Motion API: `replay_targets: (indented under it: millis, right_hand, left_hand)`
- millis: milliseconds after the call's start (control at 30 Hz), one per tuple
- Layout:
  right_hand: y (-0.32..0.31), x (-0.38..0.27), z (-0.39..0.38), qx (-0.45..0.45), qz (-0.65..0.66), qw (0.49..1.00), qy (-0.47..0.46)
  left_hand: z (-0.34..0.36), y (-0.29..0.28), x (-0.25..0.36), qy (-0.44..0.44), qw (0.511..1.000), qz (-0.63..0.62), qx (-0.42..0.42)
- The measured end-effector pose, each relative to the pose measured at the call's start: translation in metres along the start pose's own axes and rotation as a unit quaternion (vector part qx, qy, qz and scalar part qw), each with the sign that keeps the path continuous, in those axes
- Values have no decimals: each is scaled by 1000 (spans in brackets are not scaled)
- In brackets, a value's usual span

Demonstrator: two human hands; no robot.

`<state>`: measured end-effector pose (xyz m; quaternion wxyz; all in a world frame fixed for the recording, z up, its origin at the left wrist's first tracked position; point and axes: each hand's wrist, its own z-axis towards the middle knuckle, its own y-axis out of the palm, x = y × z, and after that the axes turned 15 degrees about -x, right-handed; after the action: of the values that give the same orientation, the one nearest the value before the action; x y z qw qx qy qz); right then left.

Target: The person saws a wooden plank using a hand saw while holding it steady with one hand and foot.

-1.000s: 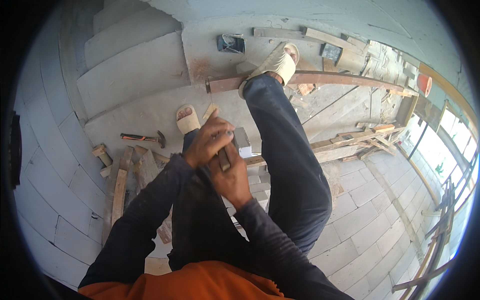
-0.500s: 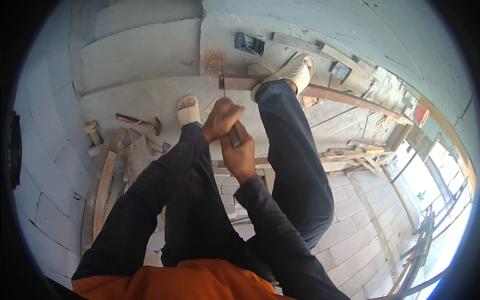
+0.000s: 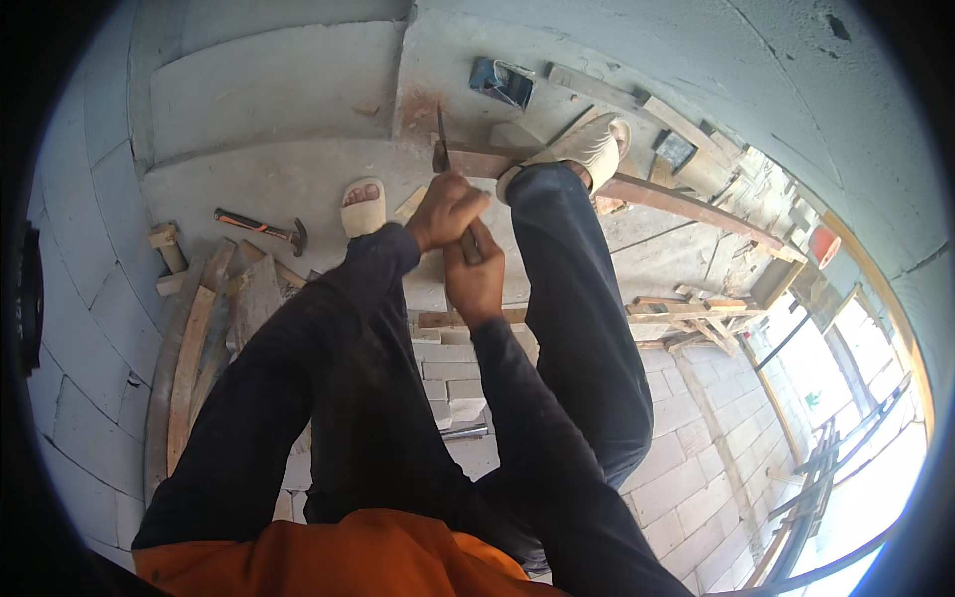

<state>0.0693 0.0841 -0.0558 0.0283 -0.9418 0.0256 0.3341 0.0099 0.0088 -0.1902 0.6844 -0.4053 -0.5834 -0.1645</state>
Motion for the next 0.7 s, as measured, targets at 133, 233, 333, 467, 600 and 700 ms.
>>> replay_targets:
  millis: [133,233,333,467,600,700]
  right_hand:
    - [13,8,29,-36,20,998,42]
    - [3,-11,-86,4,-14,999,36]
    - [7,-38,-147,2,-52,998,31]
    - [6,25,-15,29,24,999,-19]
    - [8,11,56,-36,28,998,40]
    - [-4,-2,-68,-3,23,998,66]
  left_hand:
    - [-3,-10,-50,-9,998,15,-62]
    - [-43,-5,74,-24,992,-81,-90]
    - [-66,-20,152,-90,975,-191,-68]
    - [-12,0,16,-36,997,-36,-64]
    - [8,-6,-41,-191,966,-91,-148]
    - [-32,-1,57,-47,986,9,-159]
